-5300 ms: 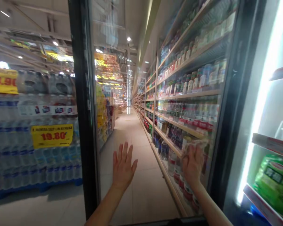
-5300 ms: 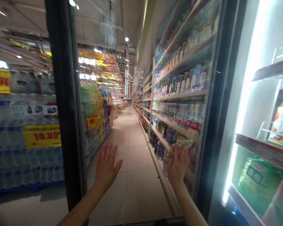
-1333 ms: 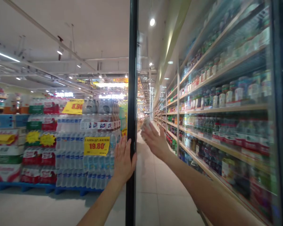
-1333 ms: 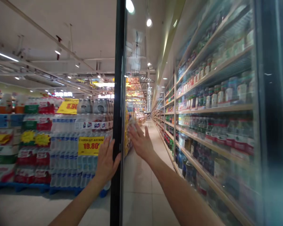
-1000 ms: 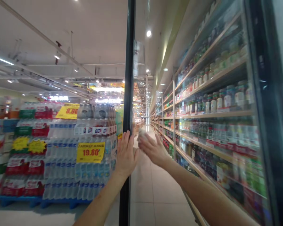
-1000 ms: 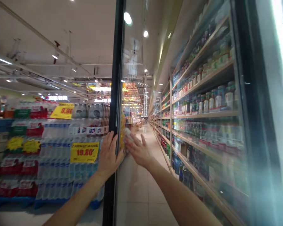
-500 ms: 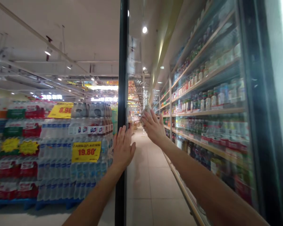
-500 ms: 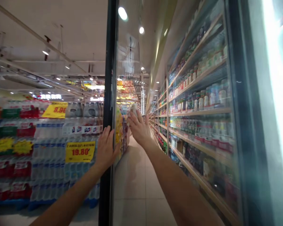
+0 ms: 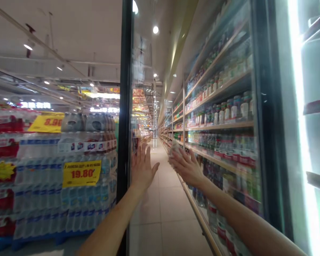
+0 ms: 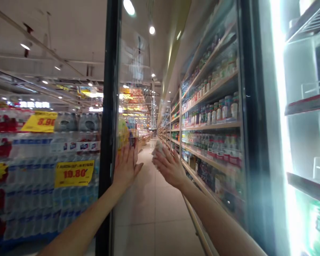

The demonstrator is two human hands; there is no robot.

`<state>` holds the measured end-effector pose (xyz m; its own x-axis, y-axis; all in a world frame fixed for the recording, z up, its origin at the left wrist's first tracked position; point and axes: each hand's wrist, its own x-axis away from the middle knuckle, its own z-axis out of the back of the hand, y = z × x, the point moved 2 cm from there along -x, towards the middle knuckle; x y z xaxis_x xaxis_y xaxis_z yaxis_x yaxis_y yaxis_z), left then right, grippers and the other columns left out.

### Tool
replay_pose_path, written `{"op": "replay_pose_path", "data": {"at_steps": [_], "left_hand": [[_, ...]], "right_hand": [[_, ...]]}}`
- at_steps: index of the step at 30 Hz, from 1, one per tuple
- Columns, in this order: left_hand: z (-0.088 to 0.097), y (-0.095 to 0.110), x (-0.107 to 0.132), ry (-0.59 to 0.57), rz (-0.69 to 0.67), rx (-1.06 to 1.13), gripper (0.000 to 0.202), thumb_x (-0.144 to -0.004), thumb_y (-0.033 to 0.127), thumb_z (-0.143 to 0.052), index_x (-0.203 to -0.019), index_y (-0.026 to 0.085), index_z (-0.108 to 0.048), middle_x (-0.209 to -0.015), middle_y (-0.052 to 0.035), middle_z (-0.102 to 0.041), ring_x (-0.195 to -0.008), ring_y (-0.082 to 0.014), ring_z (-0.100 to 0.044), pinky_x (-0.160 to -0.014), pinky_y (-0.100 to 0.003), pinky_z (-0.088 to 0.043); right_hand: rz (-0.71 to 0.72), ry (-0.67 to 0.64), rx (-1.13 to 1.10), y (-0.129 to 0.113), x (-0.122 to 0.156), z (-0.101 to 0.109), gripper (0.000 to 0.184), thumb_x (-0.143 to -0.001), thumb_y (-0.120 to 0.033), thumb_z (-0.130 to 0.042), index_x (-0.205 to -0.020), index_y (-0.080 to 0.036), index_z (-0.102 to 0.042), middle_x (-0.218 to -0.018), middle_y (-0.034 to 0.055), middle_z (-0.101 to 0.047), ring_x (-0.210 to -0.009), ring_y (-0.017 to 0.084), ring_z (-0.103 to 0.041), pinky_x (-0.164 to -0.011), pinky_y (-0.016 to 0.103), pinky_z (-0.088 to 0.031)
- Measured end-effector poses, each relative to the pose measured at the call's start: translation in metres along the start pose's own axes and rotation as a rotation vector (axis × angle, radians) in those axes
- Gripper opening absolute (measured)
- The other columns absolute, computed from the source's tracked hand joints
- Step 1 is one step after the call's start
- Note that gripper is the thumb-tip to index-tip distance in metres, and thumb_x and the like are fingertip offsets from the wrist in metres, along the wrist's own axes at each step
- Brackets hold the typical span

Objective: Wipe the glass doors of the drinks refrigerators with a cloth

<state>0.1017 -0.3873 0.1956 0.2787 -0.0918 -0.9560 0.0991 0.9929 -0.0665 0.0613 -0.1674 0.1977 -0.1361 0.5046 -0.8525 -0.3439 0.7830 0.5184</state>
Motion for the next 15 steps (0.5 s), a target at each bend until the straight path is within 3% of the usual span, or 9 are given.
{"op": "replay_pose_path", "data": {"at_steps": [2,6,8,11,12,13,15], "left_hand": [[-0.004,0.001,0.0,0.015,-0.012,-0.001,0.067,-0.084,0.044,-0.047,-0.138,0.01,-0.029,-0.147,-0.0174,-0.025,-0.139,-0.0294,-0.015,-0.11,-0.051,-0.019],[-0.007,0.002,0.0,0.02,0.002,-0.017,0.067,-0.085,0.044,-0.043,-0.139,0.008,-0.028,-0.148,-0.0173,-0.023,-0.139,-0.0304,-0.015,-0.109,-0.051,-0.019],[-0.007,0.003,0.0,0.029,0.022,-0.027,0.067,-0.085,0.044,-0.041,-0.14,0.008,-0.026,-0.149,-0.0172,-0.022,-0.138,-0.031,-0.015,-0.109,-0.052,-0.018],[-0.008,0.005,0.0,0.049,0.018,-0.02,0.067,-0.087,0.046,-0.037,-0.141,0.008,-0.023,-0.149,-0.0171,-0.022,-0.138,-0.0304,-0.015,-0.109,-0.051,-0.018],[-0.009,0.005,0.001,0.052,0.017,-0.017,0.068,-0.087,0.047,-0.036,-0.141,0.008,-0.023,-0.148,-0.0175,-0.022,-0.138,-0.0303,-0.015,-0.109,-0.051,-0.018],[-0.009,0.005,0.001,0.054,0.018,-0.013,0.068,-0.087,0.047,-0.035,-0.141,0.008,-0.023,-0.148,-0.0179,-0.023,-0.138,-0.0305,-0.015,-0.109,-0.051,-0.018],[-0.01,0.006,0.001,0.051,0.027,-0.009,0.067,-0.087,0.047,-0.034,-0.14,0.007,-0.023,-0.148,-0.0189,-0.024,-0.138,-0.0311,-0.015,-0.108,-0.052,-0.018]], "right_hand": [[-0.079,0.004,0.035,0.015,0.014,0.005,0.035,-0.086,-0.029,-0.047,-0.121,-0.03,-0.054,-0.134,0.0022,-0.05,-0.135,0.023,-0.026,-0.109,0.049,-0.015],[-0.622,0.142,0.202,0.053,0.035,0.019,0.04,-0.087,-0.027,-0.042,-0.125,-0.021,-0.052,-0.138,0.0125,-0.043,-0.133,0.03,-0.027,-0.102,0.053,-0.025],[-0.594,0.109,0.192,0.053,0.041,0.022,0.04,-0.087,-0.027,-0.043,-0.125,-0.022,-0.052,-0.139,0.0121,-0.042,-0.134,0.031,-0.026,-0.102,0.052,-0.027],[-0.25,-0.033,0.099,0.048,0.06,0.022,0.036,-0.085,-0.027,-0.047,-0.12,-0.03,-0.056,-0.136,0.0045,-0.047,-0.135,0.026,-0.026,-0.106,0.049,-0.023],[-0.217,-0.064,0.091,0.054,0.071,0.024,0.036,-0.085,-0.027,-0.047,-0.119,-0.031,-0.056,-0.135,0.003,-0.048,-0.134,0.025,-0.027,-0.107,0.049,-0.022],[-0.28,-0.065,0.109,0.066,0.083,0.027,0.036,-0.085,-0.026,-0.047,-0.119,-0.032,-0.056,-0.135,0.0028,-0.048,-0.134,0.025,-0.028,-0.107,0.049,-0.023],[-0.601,0.015,0.2,0.101,0.107,0.038,0.04,-0.085,-0.026,-0.042,-0.124,-0.027,-0.053,-0.138,0.0079,-0.043,-0.132,0.029,-0.03,-0.102,0.054,-0.028]]}}
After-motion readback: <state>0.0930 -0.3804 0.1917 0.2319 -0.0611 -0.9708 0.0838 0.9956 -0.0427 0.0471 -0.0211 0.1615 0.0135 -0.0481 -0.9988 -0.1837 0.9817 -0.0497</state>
